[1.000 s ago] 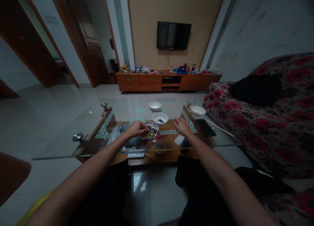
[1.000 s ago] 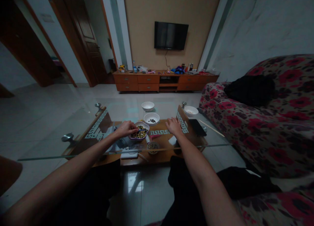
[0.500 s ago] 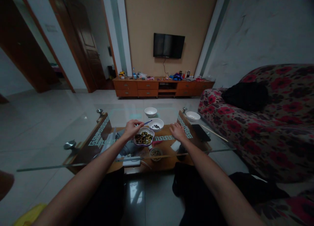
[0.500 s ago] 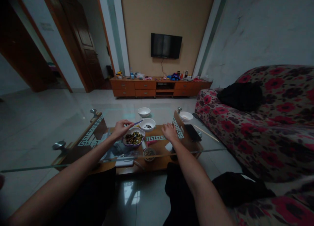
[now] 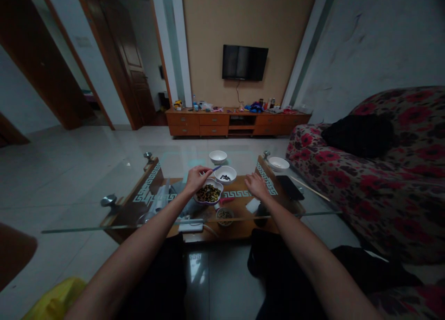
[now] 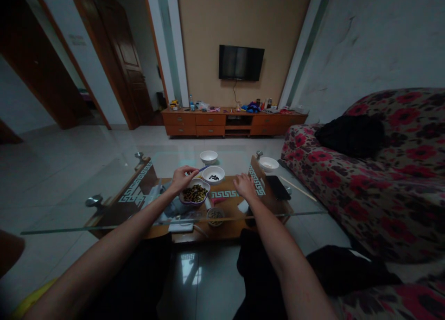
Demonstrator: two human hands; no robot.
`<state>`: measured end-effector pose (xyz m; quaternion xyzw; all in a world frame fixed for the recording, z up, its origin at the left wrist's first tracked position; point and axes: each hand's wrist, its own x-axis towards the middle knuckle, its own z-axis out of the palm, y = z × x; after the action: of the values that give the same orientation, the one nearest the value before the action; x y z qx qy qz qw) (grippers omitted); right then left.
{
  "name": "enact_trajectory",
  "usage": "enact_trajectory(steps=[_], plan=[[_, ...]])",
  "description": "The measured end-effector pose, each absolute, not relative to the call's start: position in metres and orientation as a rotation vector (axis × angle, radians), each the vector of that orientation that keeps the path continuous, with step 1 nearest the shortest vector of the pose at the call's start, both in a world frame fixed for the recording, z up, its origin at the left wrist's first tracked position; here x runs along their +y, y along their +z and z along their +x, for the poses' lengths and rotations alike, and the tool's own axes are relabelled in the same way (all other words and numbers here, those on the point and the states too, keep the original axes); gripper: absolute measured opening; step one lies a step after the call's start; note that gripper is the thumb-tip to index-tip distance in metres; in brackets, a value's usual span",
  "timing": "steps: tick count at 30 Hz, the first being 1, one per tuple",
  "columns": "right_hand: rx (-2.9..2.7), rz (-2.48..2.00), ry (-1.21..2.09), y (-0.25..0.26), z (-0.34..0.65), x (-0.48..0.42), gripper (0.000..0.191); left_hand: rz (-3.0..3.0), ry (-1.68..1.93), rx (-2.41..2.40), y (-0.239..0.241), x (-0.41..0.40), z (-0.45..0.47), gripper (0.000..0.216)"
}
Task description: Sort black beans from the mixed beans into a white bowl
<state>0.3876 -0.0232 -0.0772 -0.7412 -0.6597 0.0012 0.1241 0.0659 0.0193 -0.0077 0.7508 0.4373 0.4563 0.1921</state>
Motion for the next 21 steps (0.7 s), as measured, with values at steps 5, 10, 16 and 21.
enact_trajectory(steps=[5,10,16,21], plan=[[-1.926,-2.176,0.002,-0.077,0.388,-0.022,0.052,2.221,1.162,1.263,-0.01,0.02,0.046,0.017],[-1.932,-2.179,-0.004,-0.077,0.389,-0.022,0.053,2.457,0.836,1.238,-0.011,0.02,0.019,0.019],[-1.933,-2.203,-0.011,-0.078,0.39,-0.02,0.054,2.586,0.554,1.241,-0.015,0.013,0.002,0.023],[-1.944,-2.194,-0.033,-0.081,0.391,-0.019,0.054,2.623,0.454,1.244,-0.017,0.006,0.0,0.026]])
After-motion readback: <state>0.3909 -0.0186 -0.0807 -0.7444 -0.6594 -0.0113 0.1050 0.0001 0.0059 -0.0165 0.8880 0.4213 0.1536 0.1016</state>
